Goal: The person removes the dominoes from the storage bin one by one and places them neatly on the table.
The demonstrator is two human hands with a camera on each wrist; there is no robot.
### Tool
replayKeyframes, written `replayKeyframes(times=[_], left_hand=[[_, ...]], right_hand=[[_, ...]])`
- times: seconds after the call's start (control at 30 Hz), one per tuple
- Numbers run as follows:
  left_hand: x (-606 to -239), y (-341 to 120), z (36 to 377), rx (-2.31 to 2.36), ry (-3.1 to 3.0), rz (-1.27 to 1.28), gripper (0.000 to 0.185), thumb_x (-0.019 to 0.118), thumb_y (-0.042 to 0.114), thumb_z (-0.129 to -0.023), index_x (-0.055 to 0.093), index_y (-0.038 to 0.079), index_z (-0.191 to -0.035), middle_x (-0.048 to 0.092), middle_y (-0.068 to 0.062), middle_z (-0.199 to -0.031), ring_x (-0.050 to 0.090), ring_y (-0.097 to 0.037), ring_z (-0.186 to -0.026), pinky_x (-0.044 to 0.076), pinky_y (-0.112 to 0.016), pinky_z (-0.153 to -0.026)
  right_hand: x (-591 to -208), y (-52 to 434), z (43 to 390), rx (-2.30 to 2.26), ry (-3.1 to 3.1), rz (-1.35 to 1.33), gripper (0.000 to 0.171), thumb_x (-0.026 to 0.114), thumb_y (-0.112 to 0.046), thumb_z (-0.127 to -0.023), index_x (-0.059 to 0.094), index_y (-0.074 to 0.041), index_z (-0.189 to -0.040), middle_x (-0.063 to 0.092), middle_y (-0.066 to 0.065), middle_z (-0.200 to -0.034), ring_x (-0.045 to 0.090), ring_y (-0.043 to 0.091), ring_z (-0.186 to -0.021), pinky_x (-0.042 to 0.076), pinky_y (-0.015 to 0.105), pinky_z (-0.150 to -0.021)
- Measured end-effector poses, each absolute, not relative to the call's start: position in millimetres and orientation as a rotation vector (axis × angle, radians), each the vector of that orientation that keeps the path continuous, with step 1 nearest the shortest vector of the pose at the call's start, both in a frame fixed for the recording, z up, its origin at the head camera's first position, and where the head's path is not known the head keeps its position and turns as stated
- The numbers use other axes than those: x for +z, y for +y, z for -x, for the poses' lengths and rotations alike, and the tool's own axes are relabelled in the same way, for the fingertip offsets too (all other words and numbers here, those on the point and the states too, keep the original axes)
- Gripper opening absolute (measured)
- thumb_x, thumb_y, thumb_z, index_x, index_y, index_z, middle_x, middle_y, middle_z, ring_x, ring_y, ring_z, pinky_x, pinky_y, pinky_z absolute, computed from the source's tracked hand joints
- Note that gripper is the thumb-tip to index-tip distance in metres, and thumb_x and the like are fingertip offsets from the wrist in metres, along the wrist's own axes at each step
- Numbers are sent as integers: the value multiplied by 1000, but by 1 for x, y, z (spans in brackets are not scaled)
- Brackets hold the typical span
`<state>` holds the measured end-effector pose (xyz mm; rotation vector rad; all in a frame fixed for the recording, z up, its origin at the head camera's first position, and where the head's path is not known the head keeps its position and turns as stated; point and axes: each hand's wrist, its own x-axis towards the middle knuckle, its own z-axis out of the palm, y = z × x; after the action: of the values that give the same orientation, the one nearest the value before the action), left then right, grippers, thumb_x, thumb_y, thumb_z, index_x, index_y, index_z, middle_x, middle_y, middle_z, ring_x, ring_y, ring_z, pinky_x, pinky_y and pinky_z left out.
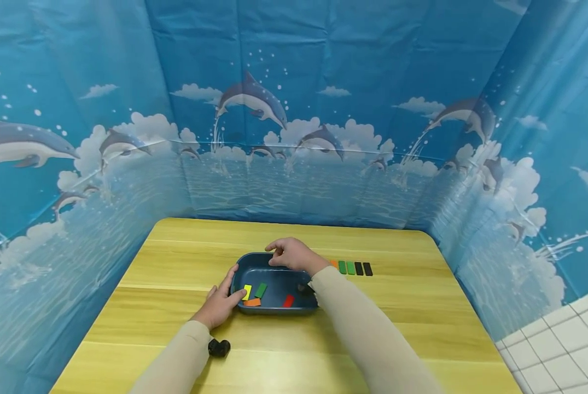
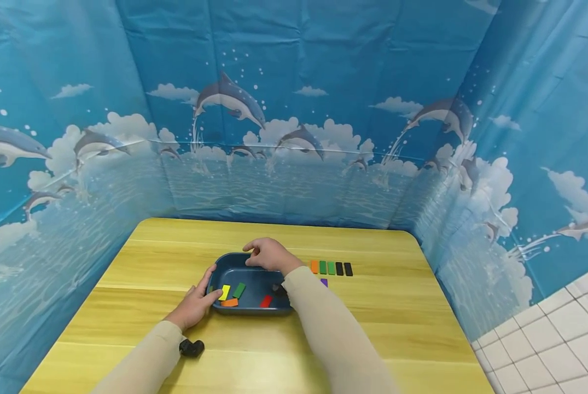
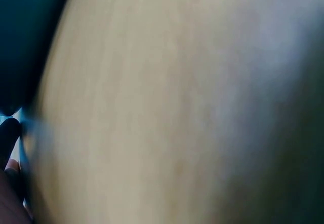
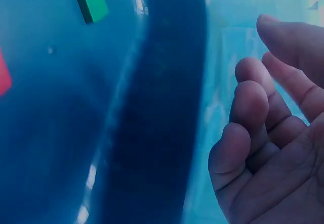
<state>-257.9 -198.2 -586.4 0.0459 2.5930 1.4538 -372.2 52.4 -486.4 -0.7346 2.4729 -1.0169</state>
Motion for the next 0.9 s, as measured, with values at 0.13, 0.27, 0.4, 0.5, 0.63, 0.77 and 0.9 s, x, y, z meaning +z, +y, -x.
replayKeyframes(times=[0.13,0.27,0.4,0.5,0.63,0.77,0.9], left_hand=[[-587,-196,260,1452,2600,-59,76,54,45,-109,9,38,-170,18,-11,-177,7,-49,-163,-8,-71,-127],[-589,-195,262,1458,2617,-92,76,54,42,-109,10,35,-171,20,-11,-177,19,-43,-162,-10,-67,-128],[-592,-195,263,1462,2629,-89,76,55,41,-109,12,34,-171,24,-13,-175,22,-41,-162,-10,-66,-129],[-592,-196,263,1469,2633,-79,75,55,40,-108,14,33,-170,27,-13,-174,24,-41,-161,-10,-65,-129],[-591,-198,263,1473,2635,-81,75,55,39,-109,13,33,-171,25,-13,-174,24,-40,-161,-10,-65,-129],[-591,-199,263,1467,2630,-87,75,55,39,-109,12,33,-171,24,-12,-175,23,-40,-162,-10,-64,-129],[-593,-200,264,1467,2613,-65,76,55,43,-108,12,36,-170,26,-12,-174,15,-43,-163,-9,-65,-129]], right_hand=[[-504,42,377,-966,2440,726,42,74,-17,-99,69,-11,-140,72,1,-87,59,16,-76,50,31,-70],[-519,38,380,-861,2414,714,41,77,-17,-97,70,-14,-137,74,-2,-88,64,13,-81,55,32,-78],[-533,39,381,-808,2384,709,38,79,-17,-94,74,-14,-131,75,-5,-90,67,12,-84,57,32,-83],[-541,37,381,-810,2381,709,31,82,-16,-91,76,-15,-122,74,-4,-87,63,11,-79,55,28,-77],[-548,32,379,-825,2394,696,24,84,-16,-89,77,-15,-111,71,-4,-84,58,11,-74,50,26,-71],[-554,28,377,-833,2426,682,21,84,-15,-89,77,-14,-108,71,-2,-84,58,12,-73,50,26,-69],[-556,25,378,-818,2467,662,21,83,-17,-91,77,-15,-111,73,-3,-91,59,12,-74,52,27,-70]])
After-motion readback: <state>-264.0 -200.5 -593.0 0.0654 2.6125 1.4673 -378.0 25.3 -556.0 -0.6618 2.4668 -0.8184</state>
